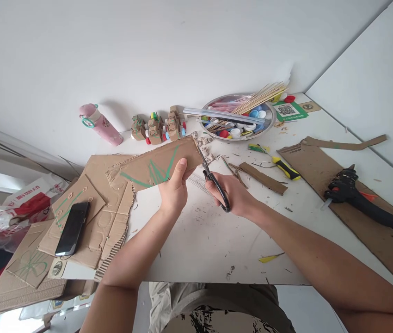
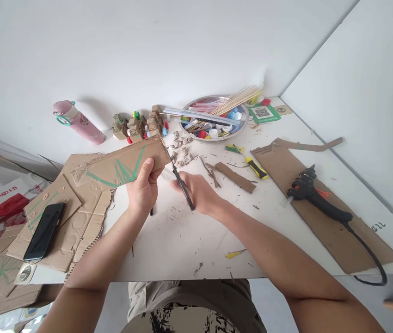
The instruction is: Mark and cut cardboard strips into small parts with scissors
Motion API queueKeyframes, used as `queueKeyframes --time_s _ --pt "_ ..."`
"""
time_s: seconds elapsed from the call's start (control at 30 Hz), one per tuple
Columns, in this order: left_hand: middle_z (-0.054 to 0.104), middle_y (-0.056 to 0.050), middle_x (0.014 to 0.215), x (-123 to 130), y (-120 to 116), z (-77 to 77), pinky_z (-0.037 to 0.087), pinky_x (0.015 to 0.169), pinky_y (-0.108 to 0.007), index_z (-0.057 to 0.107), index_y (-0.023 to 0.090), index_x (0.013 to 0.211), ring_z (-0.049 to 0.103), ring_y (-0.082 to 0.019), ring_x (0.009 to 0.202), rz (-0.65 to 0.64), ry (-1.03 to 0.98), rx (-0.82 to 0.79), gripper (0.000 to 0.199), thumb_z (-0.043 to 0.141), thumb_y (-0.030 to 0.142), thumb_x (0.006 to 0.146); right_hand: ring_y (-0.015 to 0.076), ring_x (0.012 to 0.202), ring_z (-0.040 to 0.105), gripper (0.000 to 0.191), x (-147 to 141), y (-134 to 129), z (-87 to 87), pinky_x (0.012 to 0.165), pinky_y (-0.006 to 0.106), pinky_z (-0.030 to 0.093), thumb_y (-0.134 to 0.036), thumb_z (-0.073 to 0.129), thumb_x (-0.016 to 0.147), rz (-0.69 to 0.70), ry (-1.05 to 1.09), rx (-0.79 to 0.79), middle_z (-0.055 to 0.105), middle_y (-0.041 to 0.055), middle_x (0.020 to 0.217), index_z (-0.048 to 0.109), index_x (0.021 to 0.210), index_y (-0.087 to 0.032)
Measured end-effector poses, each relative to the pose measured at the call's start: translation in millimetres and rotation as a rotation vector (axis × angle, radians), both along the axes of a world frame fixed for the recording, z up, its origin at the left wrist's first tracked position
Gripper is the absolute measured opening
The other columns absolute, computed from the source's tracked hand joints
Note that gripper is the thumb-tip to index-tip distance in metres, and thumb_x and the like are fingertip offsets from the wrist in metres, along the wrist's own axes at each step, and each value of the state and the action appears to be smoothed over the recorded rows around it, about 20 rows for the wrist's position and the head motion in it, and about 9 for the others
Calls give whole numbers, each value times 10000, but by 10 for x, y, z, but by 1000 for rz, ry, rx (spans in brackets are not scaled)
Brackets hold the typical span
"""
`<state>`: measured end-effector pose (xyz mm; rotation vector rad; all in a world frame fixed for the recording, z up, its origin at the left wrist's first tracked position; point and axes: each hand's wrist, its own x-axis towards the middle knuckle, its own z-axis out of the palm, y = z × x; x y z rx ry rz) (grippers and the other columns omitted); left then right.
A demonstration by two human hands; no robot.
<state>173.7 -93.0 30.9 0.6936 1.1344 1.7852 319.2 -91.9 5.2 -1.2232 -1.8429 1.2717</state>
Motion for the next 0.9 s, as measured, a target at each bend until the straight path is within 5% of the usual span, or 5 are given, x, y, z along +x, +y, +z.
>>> queueKeyframes --time_s 0.13,0.37,0.5,0.63,0.9 --pt "823 -24 1273 0 -2 -7 671 1047 -338 725 309 1324 712 -284 1377 7 12 16 659 991 366 724 199 485 499 730 -12 -32 64 547 362 377 -1004 390 850 -10 9 -9 460 -36 475 317 689 -296" --pt "826 -38 1267 43 -35 -39 693 968 -328 720 308 1320 760 -286 1285 -39 54 5 674 990 423 713 212 548 571 554 66 -168 388 622 377 473 -772 414 1004 -2 52 -33 510 -26 590 369 743 -286" --pt "825 -30 1269 51 -46 -60 697 973 -339 728 319 1298 727 -298 1346 -33 49 19 657 993 418 706 198 527 534 553 52 -138 341 627 375 466 -731 414 1013 -14 13 36 502 -22 563 335 695 -284" --pt "823 -29 1274 35 -42 -79 696 969 -335 725 324 1298 730 -297 1338 -31 61 13 673 997 452 696 190 508 465 660 -21 -99 219 572 374 405 -862 300 958 -74 41 126 459 -4 512 289 622 -295" --pt "820 -61 1266 23 -30 -110 690 954 -358 725 299 1313 765 -317 1252 -73 54 48 881 1033 608 547 184 446 470 720 -18 -87 232 531 365 392 -966 348 894 -77 74 39 438 -24 446 334 621 -300"
